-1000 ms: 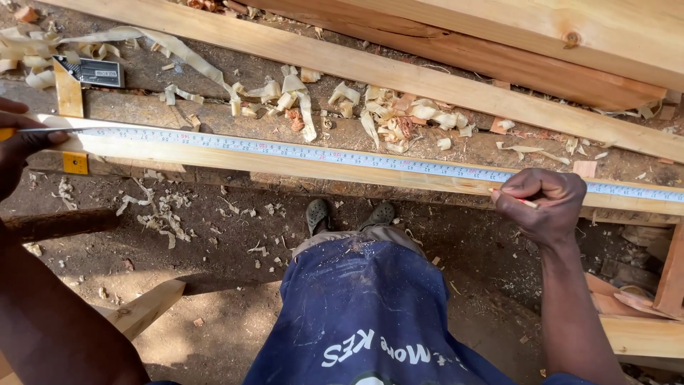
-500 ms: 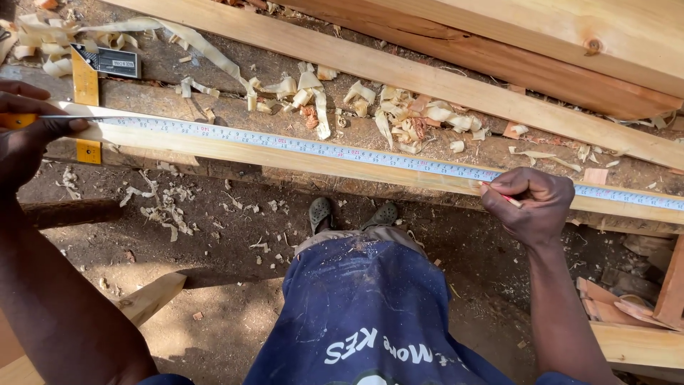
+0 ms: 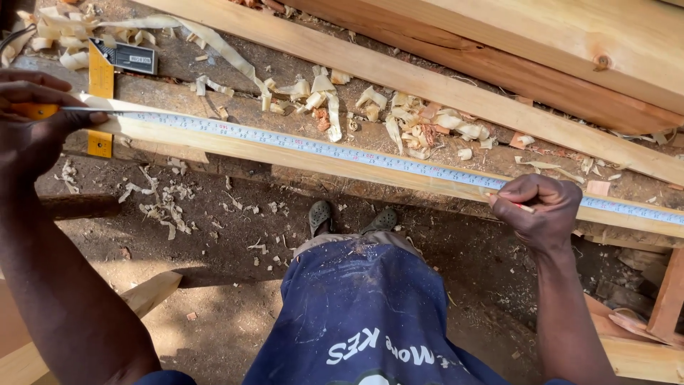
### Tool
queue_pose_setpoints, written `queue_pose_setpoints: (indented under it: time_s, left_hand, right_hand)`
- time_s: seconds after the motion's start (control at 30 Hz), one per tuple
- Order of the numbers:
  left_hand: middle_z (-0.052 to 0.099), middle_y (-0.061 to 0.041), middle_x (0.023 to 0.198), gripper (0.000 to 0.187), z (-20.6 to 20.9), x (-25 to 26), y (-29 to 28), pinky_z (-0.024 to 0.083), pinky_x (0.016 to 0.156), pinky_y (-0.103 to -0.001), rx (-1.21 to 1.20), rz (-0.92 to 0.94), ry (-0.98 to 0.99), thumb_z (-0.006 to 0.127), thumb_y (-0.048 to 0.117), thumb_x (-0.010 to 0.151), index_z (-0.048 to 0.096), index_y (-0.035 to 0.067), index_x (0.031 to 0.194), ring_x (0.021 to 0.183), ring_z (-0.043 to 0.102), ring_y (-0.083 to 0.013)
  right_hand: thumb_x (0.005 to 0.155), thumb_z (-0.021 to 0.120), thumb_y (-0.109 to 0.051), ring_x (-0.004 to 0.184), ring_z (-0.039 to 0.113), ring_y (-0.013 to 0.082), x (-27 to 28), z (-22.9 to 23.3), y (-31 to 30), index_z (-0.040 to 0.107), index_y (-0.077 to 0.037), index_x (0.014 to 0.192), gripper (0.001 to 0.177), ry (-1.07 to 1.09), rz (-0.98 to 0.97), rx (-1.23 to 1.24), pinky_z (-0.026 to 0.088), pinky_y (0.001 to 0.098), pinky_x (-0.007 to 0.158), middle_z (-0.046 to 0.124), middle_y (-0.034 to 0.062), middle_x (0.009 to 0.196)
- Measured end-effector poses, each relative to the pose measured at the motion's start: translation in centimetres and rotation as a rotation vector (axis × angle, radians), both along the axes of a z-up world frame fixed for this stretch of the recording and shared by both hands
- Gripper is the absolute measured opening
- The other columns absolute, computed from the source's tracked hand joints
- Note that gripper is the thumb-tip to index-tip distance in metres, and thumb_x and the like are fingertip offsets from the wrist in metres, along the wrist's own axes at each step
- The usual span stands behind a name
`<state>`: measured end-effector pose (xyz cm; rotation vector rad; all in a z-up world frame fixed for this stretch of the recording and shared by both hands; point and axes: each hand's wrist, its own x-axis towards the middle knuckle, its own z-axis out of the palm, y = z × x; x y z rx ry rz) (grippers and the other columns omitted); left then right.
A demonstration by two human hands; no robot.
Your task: Measuring and marking wooden beams using a tape measure, pencil, and speed square for layout
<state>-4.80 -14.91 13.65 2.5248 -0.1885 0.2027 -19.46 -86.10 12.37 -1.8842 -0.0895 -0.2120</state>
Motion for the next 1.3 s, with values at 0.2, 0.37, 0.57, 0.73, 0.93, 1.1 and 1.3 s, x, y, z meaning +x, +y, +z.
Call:
queue_pose_setpoints:
  time_s: [0.2,0.37,0.57,0.73,0.93,1.1,1.3]
  left_hand:
    - [0.072,-0.015,0.13,0.03,1.5,-0.5,-1.5,0.05,0.098,-0.037,0.047,0.004,0.001,0.098,0.024,0.107,0.079,0.002,0.113,0.127,0.065,-0.0243]
    - [0.073,-0.016,0.129,0.028,2.2,-0.6,-2.1,0.048,0.099,-0.039,0.07,-0.028,-0.011,0.098,0.022,0.107,0.081,0.001,0.116,0.128,0.063,-0.0266]
    - [0.072,-0.014,0.13,0.028,1.9,-0.5,-1.8,0.048,0.1,-0.038,0.065,-0.029,-0.024,0.098,0.023,0.107,0.081,0.003,0.117,0.129,0.063,-0.0252]
    - [0.072,-0.014,0.132,0.024,3.0,-0.8,-2.8,0.05,0.095,-0.038,0.079,-0.01,0.01,0.097,0.019,0.108,0.08,0.003,0.112,0.131,0.062,-0.025]
    - [0.074,-0.018,0.132,0.027,2.1,-0.8,-1.8,0.05,0.098,-0.038,0.09,-0.079,-0.069,0.099,0.018,0.112,0.081,-0.003,0.115,0.132,0.065,-0.0283]
    - [0.074,-0.015,0.129,0.024,2.6,-0.9,-2.3,0.049,0.102,-0.038,0.075,-0.07,-0.048,0.097,0.018,0.111,0.081,0.001,0.114,0.131,0.064,-0.026]
    - [0.075,-0.011,0.122,0.025,3.4,-1.0,-2.7,0.045,0.108,-0.039,0.058,-0.098,-0.085,0.101,0.021,0.109,0.082,0.006,0.114,0.122,0.066,-0.0226]
  right_hand:
    - [0.09,0.083,-0.005,0.073,0.072,0.0169,0.4,-0.5,1.5,0.067,-0.008,0.078,0.02,-0.052,-0.031,-0.1,0.062,0.0252,0.066,0.07,0.0077,0.079]
    - [0.089,0.084,-0.005,0.074,0.072,0.0172,0.7,-0.7,2.2,0.067,-0.007,0.079,0.019,-0.075,-0.021,-0.098,0.062,0.0252,0.067,0.071,0.0087,0.081]
    - [0.089,0.084,-0.001,0.076,0.072,0.0185,1.0,-0.2,3.1,0.066,-0.006,0.077,0.022,-0.069,-0.021,-0.165,0.063,0.0284,0.07,0.07,0.0096,0.08]
    - [0.089,0.085,-0.004,0.078,0.073,0.0192,0.9,-0.3,3.1,0.068,-0.006,0.078,0.021,-0.034,-0.029,-0.191,0.063,0.029,0.069,0.071,0.01,0.081]
    - [0.091,0.085,-0.008,0.077,0.073,0.0184,0.9,0.1,3.5,0.067,-0.007,0.079,0.021,-0.039,-0.039,-0.232,0.062,0.0286,0.07,0.071,0.0089,0.081]
    - [0.087,0.081,-0.003,0.066,0.069,0.0131,1.0,1.0,3.2,0.065,-0.011,0.075,0.022,0.038,0.019,-0.044,0.058,0.022,0.058,0.069,0.0044,0.076]
    - [0.089,0.082,-0.005,0.066,0.067,0.0126,1.3,0.6,4.6,0.064,-0.012,0.074,0.024,-0.006,-0.005,0.002,0.058,0.0212,0.057,0.068,0.0044,0.077]
